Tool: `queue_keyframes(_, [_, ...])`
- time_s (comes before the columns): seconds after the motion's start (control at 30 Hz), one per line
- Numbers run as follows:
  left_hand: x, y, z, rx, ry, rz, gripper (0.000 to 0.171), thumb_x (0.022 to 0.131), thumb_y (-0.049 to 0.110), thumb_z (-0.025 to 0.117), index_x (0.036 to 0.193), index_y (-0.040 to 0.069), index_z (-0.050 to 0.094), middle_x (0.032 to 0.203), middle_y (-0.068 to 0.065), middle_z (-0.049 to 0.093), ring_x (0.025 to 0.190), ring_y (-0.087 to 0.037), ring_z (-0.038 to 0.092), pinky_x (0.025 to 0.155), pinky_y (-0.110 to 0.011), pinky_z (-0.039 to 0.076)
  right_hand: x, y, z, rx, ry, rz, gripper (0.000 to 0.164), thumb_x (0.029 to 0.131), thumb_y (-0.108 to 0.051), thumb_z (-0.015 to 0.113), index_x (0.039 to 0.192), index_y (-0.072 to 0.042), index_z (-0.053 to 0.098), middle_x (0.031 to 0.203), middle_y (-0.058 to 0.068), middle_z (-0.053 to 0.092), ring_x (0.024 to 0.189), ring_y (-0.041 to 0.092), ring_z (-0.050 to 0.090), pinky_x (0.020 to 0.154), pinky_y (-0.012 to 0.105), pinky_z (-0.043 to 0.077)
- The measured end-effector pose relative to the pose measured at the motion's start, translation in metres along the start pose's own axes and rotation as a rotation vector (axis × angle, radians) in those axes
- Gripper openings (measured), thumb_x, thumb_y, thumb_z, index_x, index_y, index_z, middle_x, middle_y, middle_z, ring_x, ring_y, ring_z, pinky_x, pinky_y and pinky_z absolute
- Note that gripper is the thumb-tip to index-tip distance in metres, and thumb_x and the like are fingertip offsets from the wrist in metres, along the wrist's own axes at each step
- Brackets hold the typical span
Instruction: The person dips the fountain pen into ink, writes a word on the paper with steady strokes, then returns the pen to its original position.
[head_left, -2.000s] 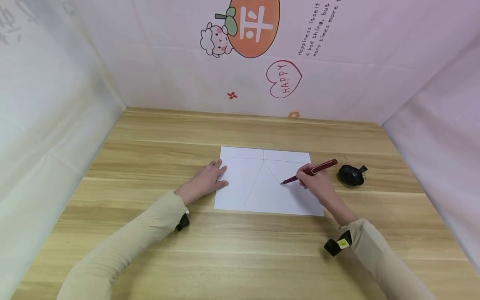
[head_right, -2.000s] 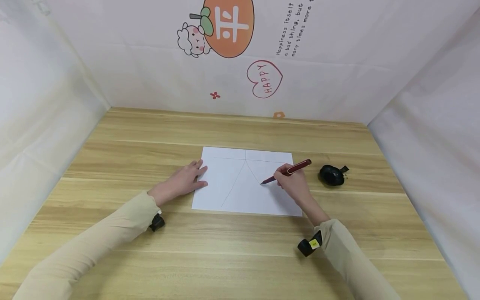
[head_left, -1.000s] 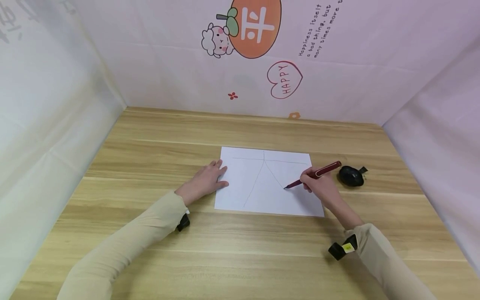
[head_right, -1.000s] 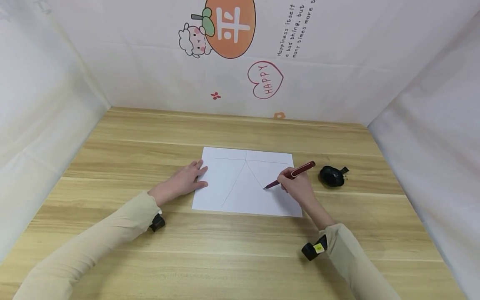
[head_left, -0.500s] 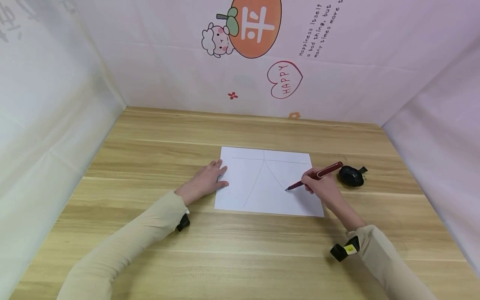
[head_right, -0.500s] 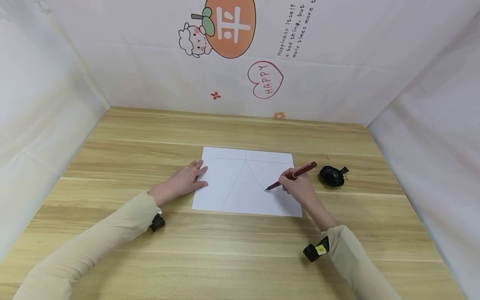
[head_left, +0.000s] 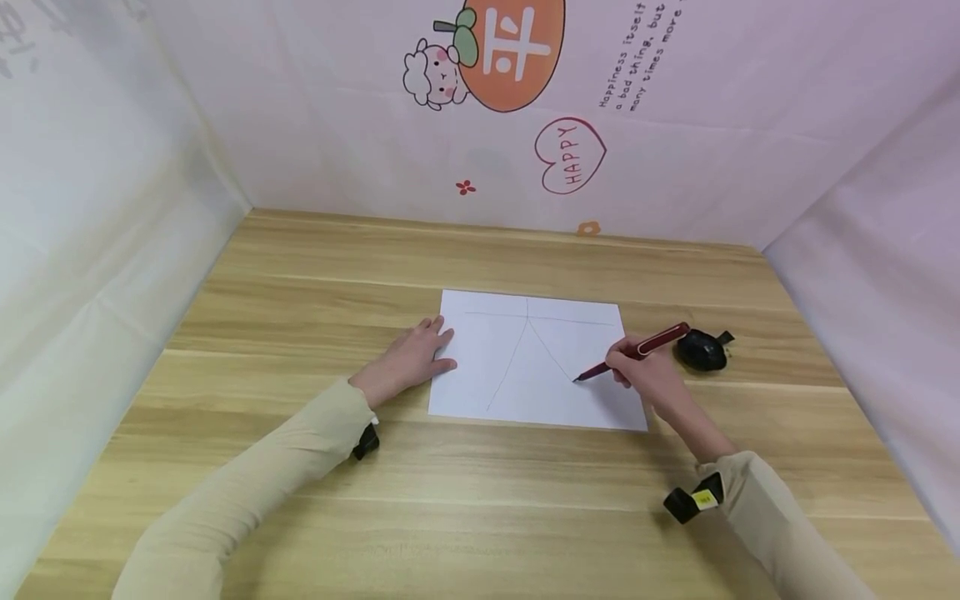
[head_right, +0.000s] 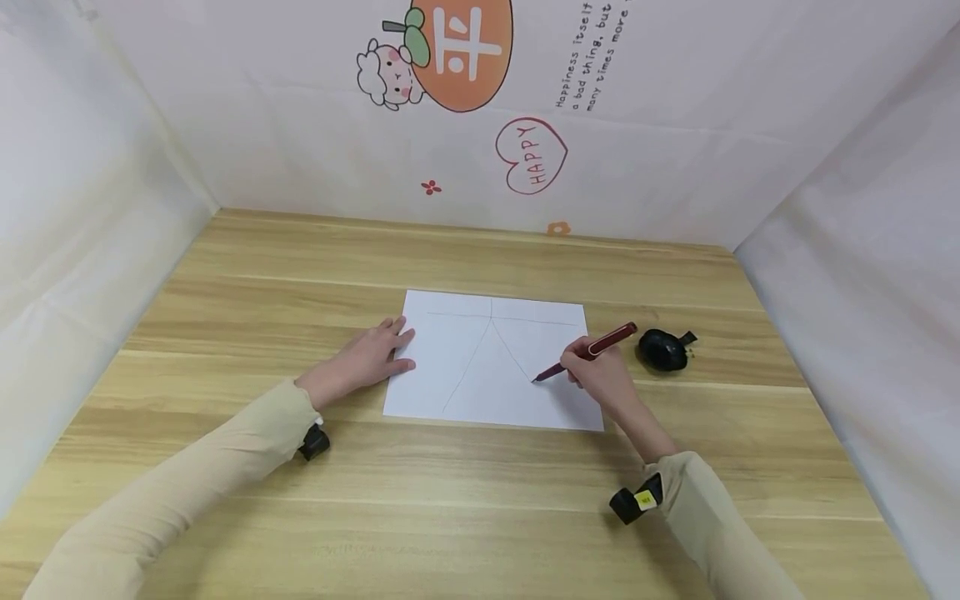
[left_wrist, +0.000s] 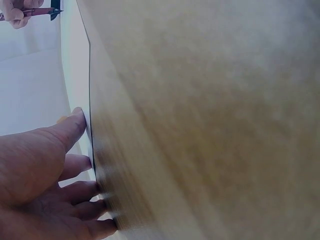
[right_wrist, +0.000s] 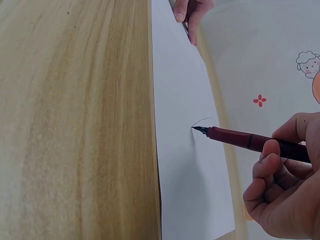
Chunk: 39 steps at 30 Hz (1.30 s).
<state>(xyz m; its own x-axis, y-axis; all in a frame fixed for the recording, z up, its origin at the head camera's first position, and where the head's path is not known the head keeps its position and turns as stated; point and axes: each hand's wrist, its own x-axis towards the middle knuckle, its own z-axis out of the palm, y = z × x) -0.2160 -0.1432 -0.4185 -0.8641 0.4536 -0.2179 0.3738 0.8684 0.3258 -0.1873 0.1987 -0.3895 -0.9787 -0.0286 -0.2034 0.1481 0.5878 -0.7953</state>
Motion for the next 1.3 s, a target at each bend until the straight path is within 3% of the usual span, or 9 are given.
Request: queue_keyframes(1.3, [0.004, -0.001, 0.000, -0.009, -0.017, -0.006, 0.061, 0.095, 0.034, 0.052, 0.143, 0.001, 0.035, 0.152, -0.025, 0.022, 0.142, -0.040, 0.022, 0.113, -0.050, 0.027, -0.005, 0.010, -0.011, -0.011, -0.044, -0.032, 0.016, 0.088, -0.011, 0.052, 0.091, 0.004, 0.057, 0.057, -0.008, 0.051, 0.056, 0.006, 0.047, 0.050, 0.023, 0.040])
